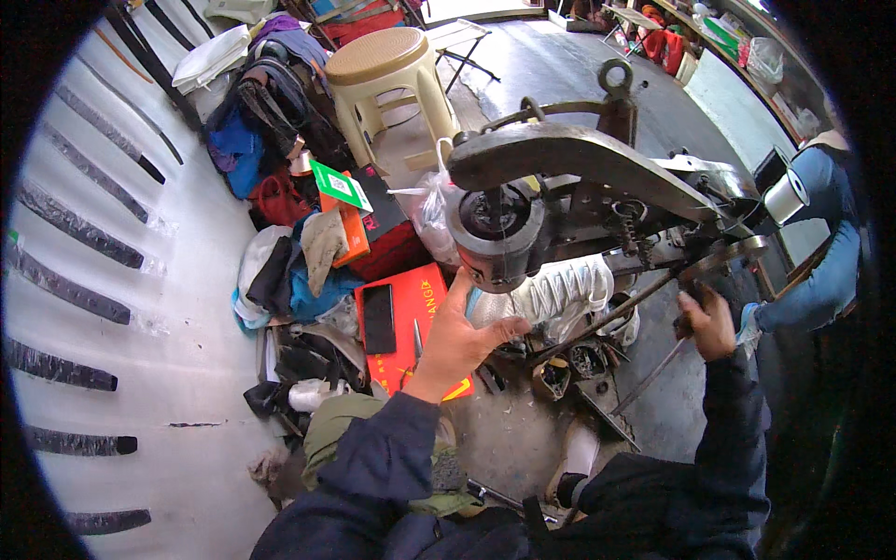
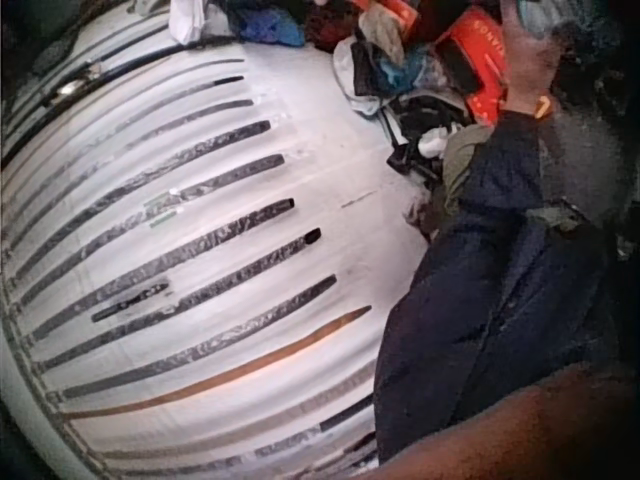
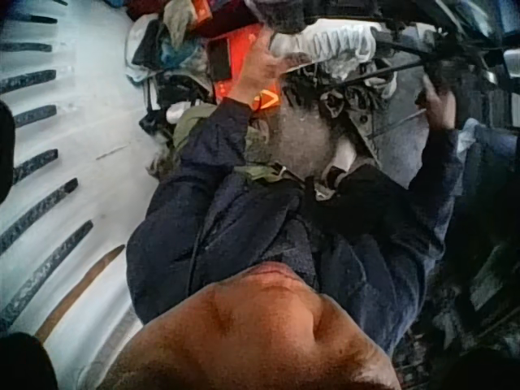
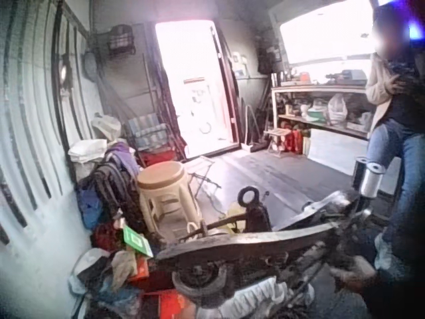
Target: The person uses a sewing machine to stitch a white and blue sneaker, repeatedly repositioning the shoe and trimming excess thread with scissors. The person inspects the shoe between sewing passes and continues stitching along the upper and sole edge.
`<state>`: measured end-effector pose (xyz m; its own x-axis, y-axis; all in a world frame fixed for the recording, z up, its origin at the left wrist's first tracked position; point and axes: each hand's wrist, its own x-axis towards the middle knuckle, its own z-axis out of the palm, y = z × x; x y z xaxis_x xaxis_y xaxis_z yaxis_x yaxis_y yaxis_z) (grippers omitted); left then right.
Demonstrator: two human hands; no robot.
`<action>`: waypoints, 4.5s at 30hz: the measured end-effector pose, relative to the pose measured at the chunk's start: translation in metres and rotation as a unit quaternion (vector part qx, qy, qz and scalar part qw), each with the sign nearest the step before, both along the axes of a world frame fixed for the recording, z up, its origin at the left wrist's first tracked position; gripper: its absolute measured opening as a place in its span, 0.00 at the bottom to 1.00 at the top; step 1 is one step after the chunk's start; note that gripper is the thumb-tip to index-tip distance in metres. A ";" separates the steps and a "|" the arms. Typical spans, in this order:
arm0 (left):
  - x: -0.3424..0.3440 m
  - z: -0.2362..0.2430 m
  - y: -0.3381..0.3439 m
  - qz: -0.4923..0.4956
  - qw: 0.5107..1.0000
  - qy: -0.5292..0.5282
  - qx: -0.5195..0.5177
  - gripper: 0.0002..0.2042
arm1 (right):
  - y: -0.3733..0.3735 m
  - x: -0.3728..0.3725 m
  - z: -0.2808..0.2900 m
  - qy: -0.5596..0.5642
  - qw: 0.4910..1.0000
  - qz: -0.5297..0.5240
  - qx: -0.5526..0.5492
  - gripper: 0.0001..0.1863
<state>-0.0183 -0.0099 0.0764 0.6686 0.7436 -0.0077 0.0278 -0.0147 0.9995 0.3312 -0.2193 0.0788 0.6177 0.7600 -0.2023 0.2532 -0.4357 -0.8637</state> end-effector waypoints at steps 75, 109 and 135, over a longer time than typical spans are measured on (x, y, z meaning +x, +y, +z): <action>-0.021 0.018 -0.001 0.183 0.967 -0.132 0.116 0.08 | -0.051 0.133 -0.085 -0.126 0.986 -0.107 -0.013 0.12; 0.007 0.012 0.027 0.049 0.965 -0.035 0.255 0.61 | -0.013 0.028 -0.050 0.042 0.997 -0.041 -0.048 0.20; 0.002 0.013 0.021 0.052 0.973 -0.110 0.194 0.39 | -0.021 0.043 -0.065 0.086 0.995 -0.032 -0.031 0.19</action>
